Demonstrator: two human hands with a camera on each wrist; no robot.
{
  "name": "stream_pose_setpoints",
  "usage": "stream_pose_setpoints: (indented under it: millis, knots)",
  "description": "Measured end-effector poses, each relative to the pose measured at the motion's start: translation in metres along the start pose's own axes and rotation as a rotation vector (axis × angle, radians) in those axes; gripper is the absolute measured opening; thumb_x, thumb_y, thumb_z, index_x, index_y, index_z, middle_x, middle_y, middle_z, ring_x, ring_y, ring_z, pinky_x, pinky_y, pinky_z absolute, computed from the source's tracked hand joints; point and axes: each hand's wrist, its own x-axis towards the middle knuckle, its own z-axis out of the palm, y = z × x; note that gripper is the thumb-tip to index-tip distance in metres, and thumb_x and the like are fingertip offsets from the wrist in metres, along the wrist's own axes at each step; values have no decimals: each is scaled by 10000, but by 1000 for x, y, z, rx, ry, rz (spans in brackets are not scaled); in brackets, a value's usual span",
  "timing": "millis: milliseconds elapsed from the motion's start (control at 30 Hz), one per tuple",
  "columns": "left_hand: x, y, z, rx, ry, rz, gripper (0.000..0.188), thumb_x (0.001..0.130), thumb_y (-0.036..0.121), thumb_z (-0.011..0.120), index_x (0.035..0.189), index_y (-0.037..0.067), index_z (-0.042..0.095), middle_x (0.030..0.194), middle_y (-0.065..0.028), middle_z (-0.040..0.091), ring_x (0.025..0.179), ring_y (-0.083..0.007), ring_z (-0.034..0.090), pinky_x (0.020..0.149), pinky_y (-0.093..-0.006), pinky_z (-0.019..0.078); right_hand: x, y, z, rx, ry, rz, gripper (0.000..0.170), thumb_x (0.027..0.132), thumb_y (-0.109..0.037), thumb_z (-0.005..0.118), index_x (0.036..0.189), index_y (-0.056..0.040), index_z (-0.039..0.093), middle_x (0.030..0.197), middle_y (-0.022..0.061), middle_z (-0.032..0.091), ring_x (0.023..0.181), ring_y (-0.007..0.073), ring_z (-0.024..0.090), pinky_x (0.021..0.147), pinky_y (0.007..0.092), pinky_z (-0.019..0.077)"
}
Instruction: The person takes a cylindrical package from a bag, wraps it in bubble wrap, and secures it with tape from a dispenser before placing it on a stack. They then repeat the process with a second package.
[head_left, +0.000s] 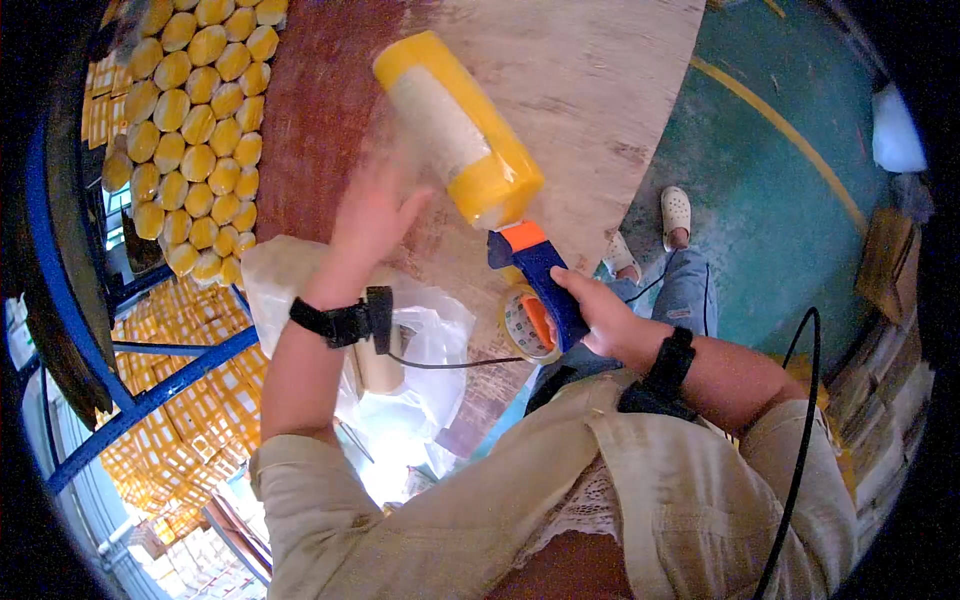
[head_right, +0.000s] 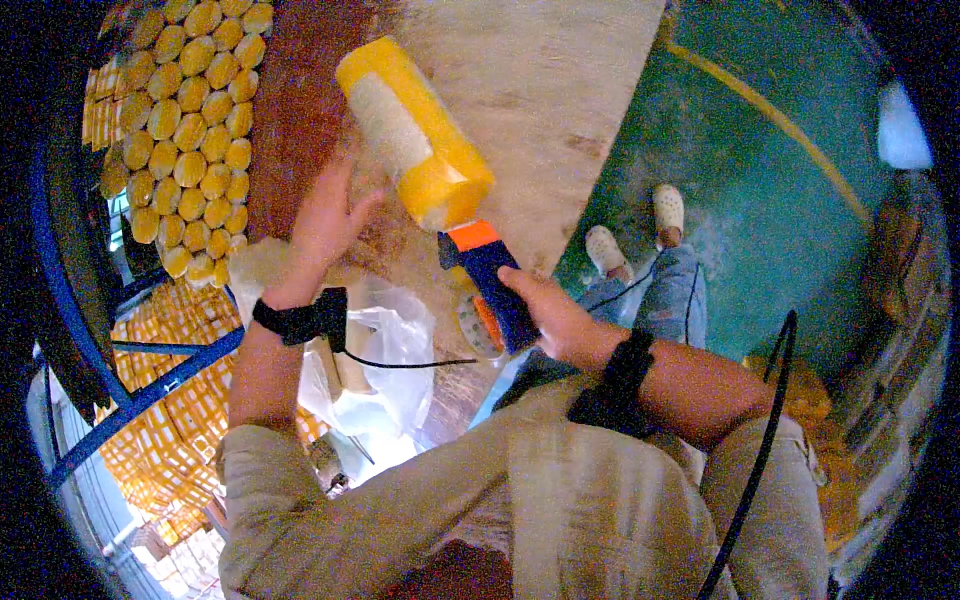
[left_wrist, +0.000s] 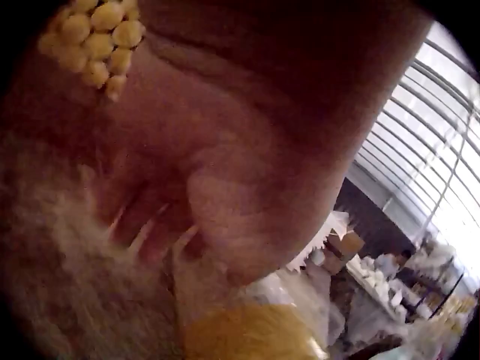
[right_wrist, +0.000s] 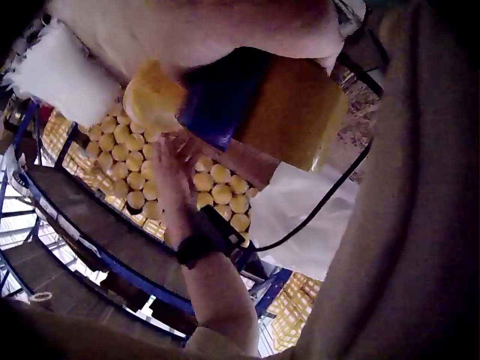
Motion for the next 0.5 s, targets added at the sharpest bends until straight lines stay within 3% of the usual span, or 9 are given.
stream_pose_setpoints:
  millis: [67, 167, 267, 367, 467, 500]
  knots:
    - [-1, 14, -26, 655, 374, 429, 539, 740, 265, 625, 1233, 143, 444, 1244, -114, 456, 1200, -286, 395, 1024, -443, 261, -1, -3, 5, 50, 107, 37, 361, 870, -380, 475, 928, -31, 545, 663, 87, 568, 554, 185, 564, 493, 300, 463]
    - [36, 19, -24, 698, 267, 854, 625, 634, 186, 671, 1219, 142, 455, 1261, -115, 434, 1230, -286, 357, 1047, -469, 193, 0, -5, -5, 45, 22, 67, 379, 858, -375, 514, 1022, -36, 550, 838, 81, 627, 671, 191, 605, 595, 300, 503]
    - [70, 39, -24, 678, 52, 978, 702, 574, 200, 712, 1222, 130, 450, 1271, -121, 433, 1218, -285, 373, 1031, -443, 246, 6, -9, -25, 71, -126, 123, 389, 853, -369, 525, 1057, -39, 537, 909, 96, 624, 761, 200, 614, 679, 315, 512]
    - [89, 48, -28, 449, -143, 741, 736, 565, 259, 736, 1221, 95, 444, 1237, -132, 470, 1159, -306, 431, 992, -408, 319, -2, -17, -25, 326, -105, 67, 391, 854, -363, 524, 1085, -47, 528, 967, 109, 616, 847, 208, 609, 738, 316, 509]
    - [95, 45, -26, 144, 24, 361, 705, 599, 310, 743, 1197, 64, 461, 1186, -143, 514, 1089, -309, 490, 932, -377, 387, -2, -63, -32, 408, -222, -290, 400, 894, -381, 405, 1106, -64, 527, 993, 82, 617, 877, 188, 602, 840, 334, 473]
    - [101, 42, -25, 74, 20, 290, 704, 609, 350, 734, 1195, 67, 466, 1155, -150, 530, 1065, -307, 505, 911, -371, 399, 2, -88, -36, 426, -416, -280, 392, 895, -378, 403, 1095, -67, 532, 978, 74, 620, 856, 181, 604, 823, 329, 481]
